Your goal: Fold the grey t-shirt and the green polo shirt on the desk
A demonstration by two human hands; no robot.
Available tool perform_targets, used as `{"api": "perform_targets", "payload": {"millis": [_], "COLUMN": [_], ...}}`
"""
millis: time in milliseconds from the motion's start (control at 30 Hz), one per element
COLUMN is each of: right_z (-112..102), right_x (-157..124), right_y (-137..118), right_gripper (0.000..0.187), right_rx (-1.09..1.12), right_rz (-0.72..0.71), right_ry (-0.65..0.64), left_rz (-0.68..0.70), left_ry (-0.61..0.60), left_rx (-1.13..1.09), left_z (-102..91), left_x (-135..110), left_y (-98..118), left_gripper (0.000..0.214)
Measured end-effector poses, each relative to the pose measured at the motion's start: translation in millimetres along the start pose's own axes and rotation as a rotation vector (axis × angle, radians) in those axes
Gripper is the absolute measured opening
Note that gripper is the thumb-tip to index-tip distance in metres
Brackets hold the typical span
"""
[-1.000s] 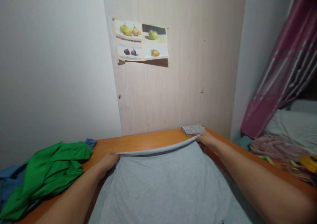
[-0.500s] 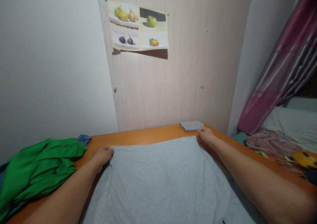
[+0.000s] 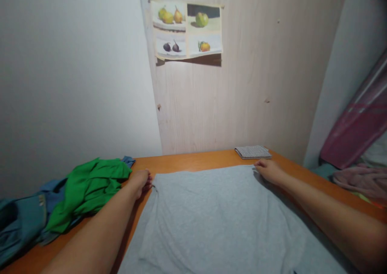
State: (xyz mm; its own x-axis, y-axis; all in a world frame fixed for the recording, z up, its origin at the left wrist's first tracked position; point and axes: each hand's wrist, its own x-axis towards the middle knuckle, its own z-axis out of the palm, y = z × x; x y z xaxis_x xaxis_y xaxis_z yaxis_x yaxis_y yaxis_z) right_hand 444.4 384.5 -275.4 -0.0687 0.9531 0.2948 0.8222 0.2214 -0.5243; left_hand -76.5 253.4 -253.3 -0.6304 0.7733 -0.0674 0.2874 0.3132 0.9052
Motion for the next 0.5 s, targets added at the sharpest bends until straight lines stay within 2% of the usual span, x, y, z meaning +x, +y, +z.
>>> {"api": "perform_targets", "payload": {"millis": [200,367,500], "right_z": [16,40,45], "right_x": [-21,-34,-33], "right_y": [6,22,28], "right_gripper": [0.046,0.063,0.064], "right_rx": [-0.163,-0.318,-0.373], "right_rz": [-0.215,-0.177,-0.167], "right_ry": [-0.199,-0.193,-0.212], "left_rz": [0.084,0.131,0.151], "left_ry": [-0.088,-0.048,-0.032], "left_rx": [-0.007,0.069,0.188], "left_z": [3.9,1.4,-5.2], "left_x": [-8,-6,-9], "left_y": [-1,-7,-17], "left_gripper": [0.007,0.005,0.012]}}
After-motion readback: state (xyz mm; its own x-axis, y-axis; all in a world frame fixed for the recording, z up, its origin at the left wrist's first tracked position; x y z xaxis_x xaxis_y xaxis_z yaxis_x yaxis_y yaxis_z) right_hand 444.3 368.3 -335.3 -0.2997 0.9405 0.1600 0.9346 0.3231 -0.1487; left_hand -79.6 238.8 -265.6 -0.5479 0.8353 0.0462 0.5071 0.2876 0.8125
